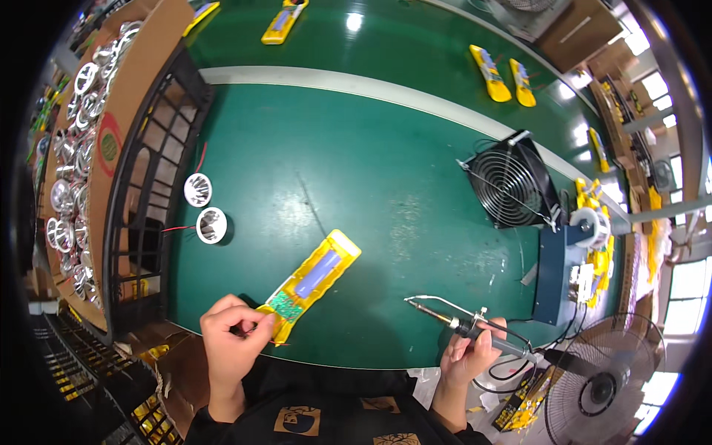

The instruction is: The person solders electrical wires and components to circuit boards inside flashlight housings using a soldering iron and places the assembled flashlights onto the conveyor belt.

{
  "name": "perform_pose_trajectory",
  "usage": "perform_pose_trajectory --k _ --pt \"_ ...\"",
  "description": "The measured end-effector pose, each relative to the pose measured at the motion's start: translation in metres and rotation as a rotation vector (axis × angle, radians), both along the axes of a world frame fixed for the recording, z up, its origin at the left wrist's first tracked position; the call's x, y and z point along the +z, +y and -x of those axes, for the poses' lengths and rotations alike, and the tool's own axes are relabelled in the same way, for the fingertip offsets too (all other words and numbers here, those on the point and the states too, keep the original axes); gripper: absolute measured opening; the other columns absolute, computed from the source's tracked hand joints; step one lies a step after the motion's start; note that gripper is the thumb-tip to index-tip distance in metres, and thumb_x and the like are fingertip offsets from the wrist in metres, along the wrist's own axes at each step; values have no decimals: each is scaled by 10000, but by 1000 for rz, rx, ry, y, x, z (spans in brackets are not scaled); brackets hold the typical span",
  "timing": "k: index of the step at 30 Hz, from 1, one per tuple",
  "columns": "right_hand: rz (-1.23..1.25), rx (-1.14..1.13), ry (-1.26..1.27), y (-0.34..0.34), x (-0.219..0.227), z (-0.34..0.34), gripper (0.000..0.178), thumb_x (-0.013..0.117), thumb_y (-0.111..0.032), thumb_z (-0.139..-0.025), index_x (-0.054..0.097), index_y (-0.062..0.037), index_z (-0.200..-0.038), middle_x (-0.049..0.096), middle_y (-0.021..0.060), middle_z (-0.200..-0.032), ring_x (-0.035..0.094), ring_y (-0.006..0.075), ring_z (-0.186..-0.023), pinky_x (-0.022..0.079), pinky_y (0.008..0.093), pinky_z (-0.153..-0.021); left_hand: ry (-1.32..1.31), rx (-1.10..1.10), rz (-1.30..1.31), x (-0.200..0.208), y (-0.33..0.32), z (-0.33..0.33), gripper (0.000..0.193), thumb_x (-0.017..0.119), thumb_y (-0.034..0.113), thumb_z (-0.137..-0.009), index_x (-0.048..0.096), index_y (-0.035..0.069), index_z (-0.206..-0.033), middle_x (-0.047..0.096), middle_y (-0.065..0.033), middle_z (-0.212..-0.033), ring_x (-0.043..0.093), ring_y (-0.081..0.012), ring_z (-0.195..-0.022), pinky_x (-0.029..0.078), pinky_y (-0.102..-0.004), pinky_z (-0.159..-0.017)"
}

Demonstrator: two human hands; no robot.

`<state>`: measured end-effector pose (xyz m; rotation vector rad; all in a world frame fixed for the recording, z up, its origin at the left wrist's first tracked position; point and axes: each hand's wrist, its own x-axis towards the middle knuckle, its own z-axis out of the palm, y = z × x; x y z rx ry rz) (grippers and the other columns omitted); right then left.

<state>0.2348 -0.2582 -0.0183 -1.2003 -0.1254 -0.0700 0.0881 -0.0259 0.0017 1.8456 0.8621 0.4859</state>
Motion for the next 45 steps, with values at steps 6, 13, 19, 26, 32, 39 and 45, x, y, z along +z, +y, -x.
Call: perform_pose_trajectory --k 6,13,19,26,32,39,45 --pt "44 -69 5 -20 -10 -13 104 398 -137 -876 410 -43 -833 388 5 -512 272 25 -306 204 140 -269 10 -22 -49 -2 -1 -1 62 669 -11 -621 608 -1 -629 448 -11 -541 376 -42 -442 274 -184 -391" --pt "86 -186 66 -23 -13 -18 153 437 -182 -858 402 -36 -829 397 8 -475 317 29 -308 245 139 -265 20 -17 -40 -2 0 -1 62 670 -13 -622 610 -2 -634 448 -9 -547 376 -41 -448 277 -183 -394" --pt "44 -207 71 -21 -13 -17 146 432 -185 -862 400 -46 -829 414 11 -481 315 29 -306 241 136 -263 56 12 -4 2 -1 -3 62 663 -19 -604 604 -2 -610 444 -4 -542 376 -49 -464 276 -191 -419" --pt "51 -187 62 -24 -14 -18 150 424 -191 -866 406 -46 -835 419 14 -492 319 29 -314 225 135 -266 41 -2 -21 1 0 -2 60 663 -17 -599 606 1 -609 440 -5 -535 376 -49 -461 274 -190 -412" --pt "36 -211 62 -27 -17 -18 145 427 -184 -865 409 -42 -843 410 13 -491 319 26 -320 227 134 -270 51 -6 -8 2 0 -3 59 664 -15 -601 608 1 -613 441 -4 -545 382 -46 -470 277 -187 -417" --pt "21 -179 46 -21 -12 -14 159 438 -183 -860 402 -29 -853 409 13 -511 339 30 -327 249 139 -278 52 17 -4 2 1 0 54 660 -12 -613 607 -1 -614 438 1 -548 382 -43 -475 277 -185 -417" --pt "126 114 -103 12 1 15 306 536 -279 -819 378 -16 -819 401 11 -497 378 50 -330 327 154 -313 -15 5 65 -2 -1 -1 57 669 -9 -631 612 -8 -626 433 14 -567 371 -29 -481 279 -176 -414"
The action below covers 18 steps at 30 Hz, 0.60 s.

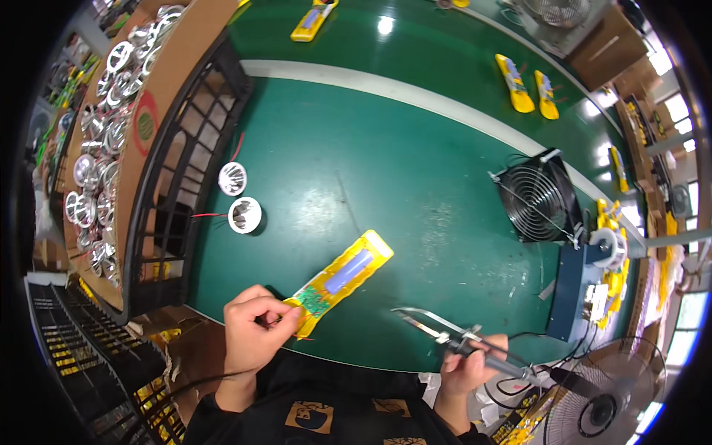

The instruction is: The person solders electrical wires and components to circuit boards inside flashlight housings using a soldering iron and places the assembled flashlights onto the conveyor belt.

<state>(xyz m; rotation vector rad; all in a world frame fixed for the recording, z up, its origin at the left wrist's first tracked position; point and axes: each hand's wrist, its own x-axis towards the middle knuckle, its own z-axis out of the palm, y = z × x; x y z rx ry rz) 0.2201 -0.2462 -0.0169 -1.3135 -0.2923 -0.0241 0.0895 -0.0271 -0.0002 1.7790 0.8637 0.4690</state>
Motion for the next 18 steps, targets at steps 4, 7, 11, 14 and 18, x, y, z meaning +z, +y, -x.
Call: perform_pose_trajectory --k 4,7,11,14,18 --pt "231 222 -103 27 4 19 363 610 -346 -756 465 -15 -728 505 38 -478 501 117 -398 448 254 -443 -6 4 15 -1 1 4 60 674 -4 -635 615 -4 -636 436 13 -573 368 -28 -481 276 -173 -415" --pt "275 457 39 44 17 20 317 631 -282 -727 547 0 -609 549 63 -513 540 173 -449 446 256 -469 -12 3 25 -1 2 6 60 677 -2 -635 618 0 -645 458 3 -576 390 -34 -476 296 -175 -411" --pt "461 443 -70 52 13 23 353 626 -322 -718 560 -2 -584 546 56 -510 529 177 -438 427 249 -446 -24 -37 8 2 6 4 60 679 5 -632 621 5 -647 510 -29 -591 441 -55 -456 342 -182 -401" --pt "458 339 -224 52 4 25 469 594 -464 -744 381 -47 -773 459 -16 -425 465 71 -370 385 174 -421 -13 -66 16 2 8 4 55 676 9 -633 625 4 -653 507 -34 -588 440 -61 -447 339 -185 -395" --pt "463 321 -232 54 7 24 470 591 -478 -739 380 -59 -765 454 -21 -421 458 72 -363 389 181 -434 -9 -74 34 2 9 4 49 671 16 -633 629 6 -654 502 -33 -576 444 -65 -440 340 -192 -391"
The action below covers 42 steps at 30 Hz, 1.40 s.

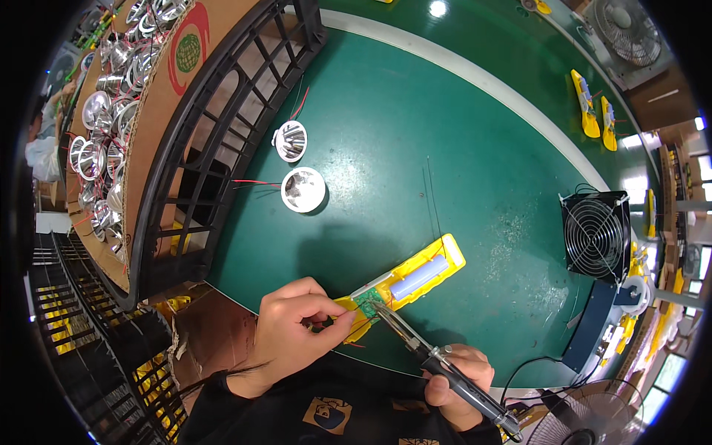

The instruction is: The person solders electrical wires and components to circuit boards inside flashlight housings using a soldering iron and places the assembled flashlights onto the conveyor belt.

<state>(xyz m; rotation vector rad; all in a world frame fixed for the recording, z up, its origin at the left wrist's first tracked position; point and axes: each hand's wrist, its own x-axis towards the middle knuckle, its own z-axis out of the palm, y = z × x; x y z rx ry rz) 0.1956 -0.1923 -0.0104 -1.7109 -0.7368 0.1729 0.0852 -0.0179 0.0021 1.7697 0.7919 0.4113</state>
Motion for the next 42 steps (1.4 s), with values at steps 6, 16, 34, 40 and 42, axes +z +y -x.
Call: perform_pose_trajectory --k 6,16,34,40,42 --pt "7 -2 42 4 3 1 461 592 -473 -742 383 -63 -771 452 -28 -421 458 72 -379 400 192 -467 20 -5 -22 1 0 -2 48 672 18 -628 628 5 -643 500 -32 -567 450 -69 -435 345 -194 -391" --pt "80 -11 5 -2 7 3 476 572 -493 -748 387 -55 -773 447 -40 -422 458 71 -398 421 213 -526 40 -39 -26 3 0 1 75 669 56 -647 612 12 -668 529 -51 -614 520 -125 -460 417 -222 -428" --pt "-120 -143 -71 -22 -7 3 455 594 -424 -738 353 -41 -783 422 37 -499 425 96 -371 353 180 -355 32 5 -110 -1 -7 4 80 685 55 -649 628 31 -700 512 -35 -624 475 -99 -490 377 -212 -442" --pt "-74 -217 -56 -25 1 6 417 549 -416 -763 367 -41 -782 436 21 -511 463 114 -436 408 218 -475 -7 -142 -417 3 -6 18 182 706 108 -610 642 116 -781 511 3 -774 460 -172 -730 373 -277 -639" --pt "-68 -241 -124 -27 -1 5 418 558 -427 -780 378 -51 -800 449 2 -481 470 105 -440 434 233 -498 -7 -154 -484 0 -9 22 188 707 119 -608 641 128 -784 511 14 -795 456 -170 -746 369 -281 -653"
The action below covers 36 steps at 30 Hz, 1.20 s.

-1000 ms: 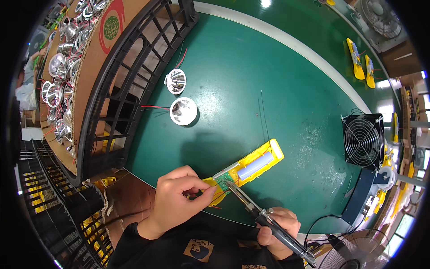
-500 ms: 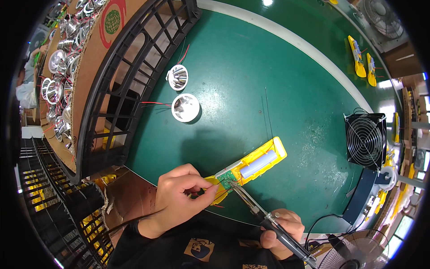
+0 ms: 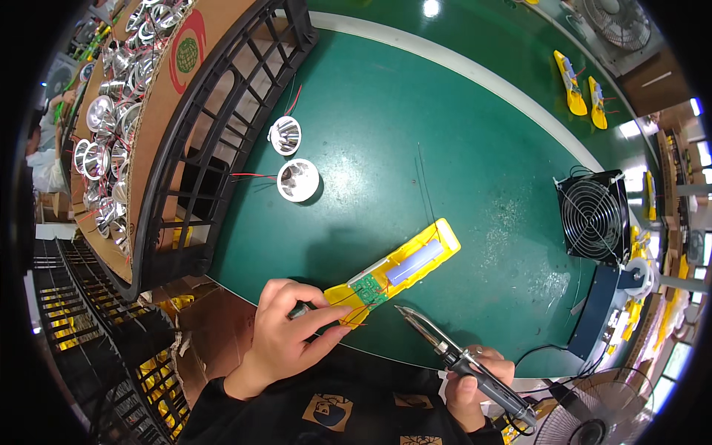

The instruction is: The person solders electrical wires and components to circuit boards inside flashlight housings using a soldering iron and places the assembled flashlights onto the conveyor belt.

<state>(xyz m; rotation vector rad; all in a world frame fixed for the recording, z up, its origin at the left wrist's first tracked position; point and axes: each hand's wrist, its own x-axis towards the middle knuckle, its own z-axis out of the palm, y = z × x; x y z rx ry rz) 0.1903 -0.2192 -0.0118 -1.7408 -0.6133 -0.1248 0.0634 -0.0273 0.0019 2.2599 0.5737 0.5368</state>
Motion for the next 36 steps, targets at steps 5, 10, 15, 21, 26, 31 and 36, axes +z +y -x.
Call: perform_pose_trajectory --k 5,10,15,21,26,31,36 --pt "-10 9 20 -3 -1 1 415 561 -422 -779 377 -50 -790 435 -17 -446 442 86 -404 438 233 -507 9 -35 -104 -5 -2 4 181 702 143 -617 635 156 -785 537 55 -830 455 -166 -760 355 -290 -688" --pt "11 -16 -12 -5 -4 -3 422 582 -415 -766 383 -43 -778 429 -23 -419 447 83 -383 419 210 -449 66 -97 -121 0 3 4 184 695 139 -616 634 162 -788 583 98 -848 459 -144 -767 340 -295 -713" --pt "-55 -13 78 -2 -1 -3 339 528 -325 -746 377 -24 -706 378 35 -604 414 103 -433 350 230 -499 51 -133 -193 -6 9 8 215 711 170 -595 644 156 -798 587 91 -815 457 -135 -759 337 -293 -706" --pt "-97 69 141 2 3 -4 342 540 -330 -755 373 -31 -741 408 25 -550 440 96 -392 381 208 -486 -21 -59 -68 -6 11 3 171 717 142 -582 652 141 -739 580 63 -722 459 -146 -702 344 -285 -660" --pt "-56 123 97 12 6 -4 388 568 -364 -760 368 -32 -765 432 25 -493 442 87 -360 391 189 -404 -16 13 7 -2 9 -7 138 699 86 -584 635 121 -700 566 36 -675 461 -160 -646 343 -279 -622" --pt "-16 205 239 22 11 -2 441 602 -398 -752 362 -29 -771 434 36 -472 427 81 -355 381 186 -369 7 29 3 -3 8 -13 122 679 66 -573 610 108 -664 558 24 -653 462 -161 -592 334 -280 -590" --pt "-18 193 263 21 7 -1 449 614 -391 -751 361 -22 -787 438 39 -482 421 79 -359 386 190 -377 31 4 1 -3 8 -14 117 673 76 -591 598 116 -671 549 38 -663 463 -150 -599 336 -278 -608"
